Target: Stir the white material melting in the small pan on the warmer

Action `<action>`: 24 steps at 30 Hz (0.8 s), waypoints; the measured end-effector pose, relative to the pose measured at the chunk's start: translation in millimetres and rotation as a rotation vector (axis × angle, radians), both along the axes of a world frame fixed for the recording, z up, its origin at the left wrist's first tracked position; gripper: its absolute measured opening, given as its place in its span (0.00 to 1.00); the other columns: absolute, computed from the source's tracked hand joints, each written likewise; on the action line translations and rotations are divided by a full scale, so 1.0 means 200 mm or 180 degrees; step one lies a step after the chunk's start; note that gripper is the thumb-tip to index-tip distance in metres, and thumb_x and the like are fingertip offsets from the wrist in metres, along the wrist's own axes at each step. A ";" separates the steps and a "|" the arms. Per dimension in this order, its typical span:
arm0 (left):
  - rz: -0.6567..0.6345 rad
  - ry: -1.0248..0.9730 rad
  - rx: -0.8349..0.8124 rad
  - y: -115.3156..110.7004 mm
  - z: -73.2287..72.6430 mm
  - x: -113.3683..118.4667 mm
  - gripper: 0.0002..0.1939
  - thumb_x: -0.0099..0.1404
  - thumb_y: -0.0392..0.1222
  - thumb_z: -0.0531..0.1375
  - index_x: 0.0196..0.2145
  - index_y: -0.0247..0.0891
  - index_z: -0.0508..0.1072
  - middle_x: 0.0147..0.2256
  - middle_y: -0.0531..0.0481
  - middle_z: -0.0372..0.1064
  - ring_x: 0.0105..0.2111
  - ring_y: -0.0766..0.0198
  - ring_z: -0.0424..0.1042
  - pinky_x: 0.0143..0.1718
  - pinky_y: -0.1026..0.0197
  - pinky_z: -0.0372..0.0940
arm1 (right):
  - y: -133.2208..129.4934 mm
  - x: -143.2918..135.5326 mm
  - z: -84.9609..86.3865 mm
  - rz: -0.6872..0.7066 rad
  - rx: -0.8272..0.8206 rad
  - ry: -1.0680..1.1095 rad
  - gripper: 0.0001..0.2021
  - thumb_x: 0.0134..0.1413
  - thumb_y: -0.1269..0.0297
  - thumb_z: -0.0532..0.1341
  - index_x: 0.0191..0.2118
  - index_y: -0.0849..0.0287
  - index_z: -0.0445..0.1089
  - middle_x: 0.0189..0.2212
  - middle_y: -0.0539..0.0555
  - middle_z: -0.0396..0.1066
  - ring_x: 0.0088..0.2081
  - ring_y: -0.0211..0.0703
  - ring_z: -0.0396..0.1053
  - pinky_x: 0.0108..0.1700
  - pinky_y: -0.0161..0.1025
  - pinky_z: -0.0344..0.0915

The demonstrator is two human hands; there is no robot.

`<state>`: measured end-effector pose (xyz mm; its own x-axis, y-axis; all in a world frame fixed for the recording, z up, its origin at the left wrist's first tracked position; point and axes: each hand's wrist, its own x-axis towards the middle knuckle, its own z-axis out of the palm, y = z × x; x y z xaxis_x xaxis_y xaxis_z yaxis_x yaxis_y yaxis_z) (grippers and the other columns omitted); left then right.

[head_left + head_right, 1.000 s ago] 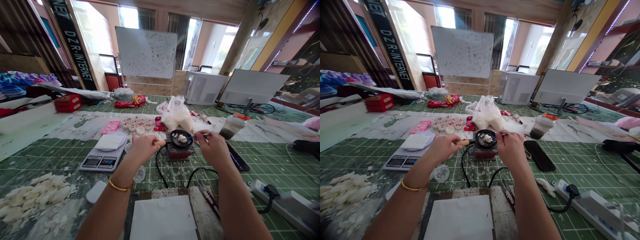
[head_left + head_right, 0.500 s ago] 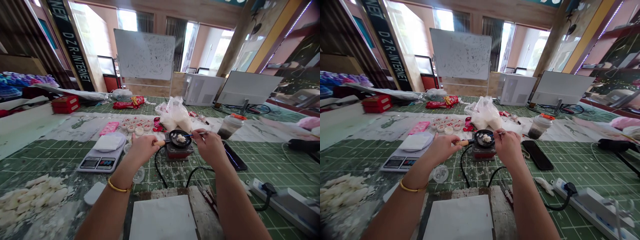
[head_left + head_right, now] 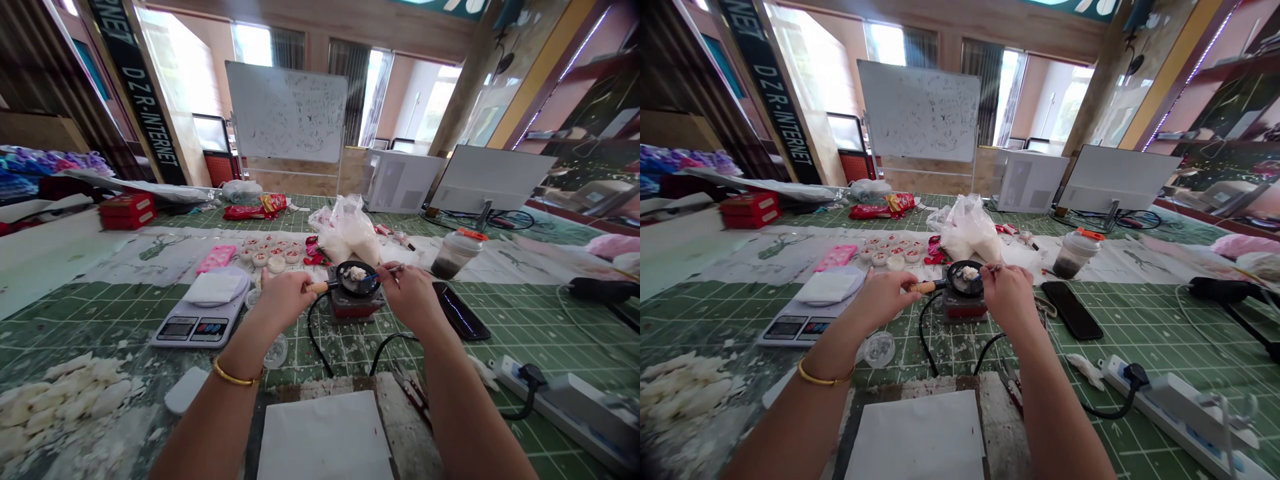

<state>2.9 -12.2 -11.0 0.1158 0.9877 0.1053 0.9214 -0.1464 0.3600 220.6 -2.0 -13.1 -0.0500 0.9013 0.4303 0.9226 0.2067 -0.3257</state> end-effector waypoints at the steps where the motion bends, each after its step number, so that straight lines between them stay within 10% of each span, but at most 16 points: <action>1: -0.0001 -0.0004 0.0017 0.00 0.00 0.00 0.10 0.57 0.44 0.54 0.32 0.42 0.74 0.33 0.49 0.74 0.39 0.55 0.70 0.56 0.36 0.42 | 0.00 0.00 0.00 0.0018 0.0061 0.0068 0.16 0.58 0.60 0.49 0.37 0.60 0.71 0.32 0.57 0.74 0.39 0.48 0.68 0.48 0.45 0.53; 24: -0.0045 -0.0080 -0.0066 0.02 -0.02 0.00 0.10 0.57 0.44 0.53 0.32 0.42 0.73 0.32 0.50 0.74 0.38 0.56 0.70 0.57 0.35 0.37 | -0.01 0.00 0.00 0.0173 0.0009 0.0003 0.14 0.58 0.60 0.49 0.37 0.55 0.72 0.31 0.54 0.74 0.41 0.46 0.66 0.49 0.46 0.52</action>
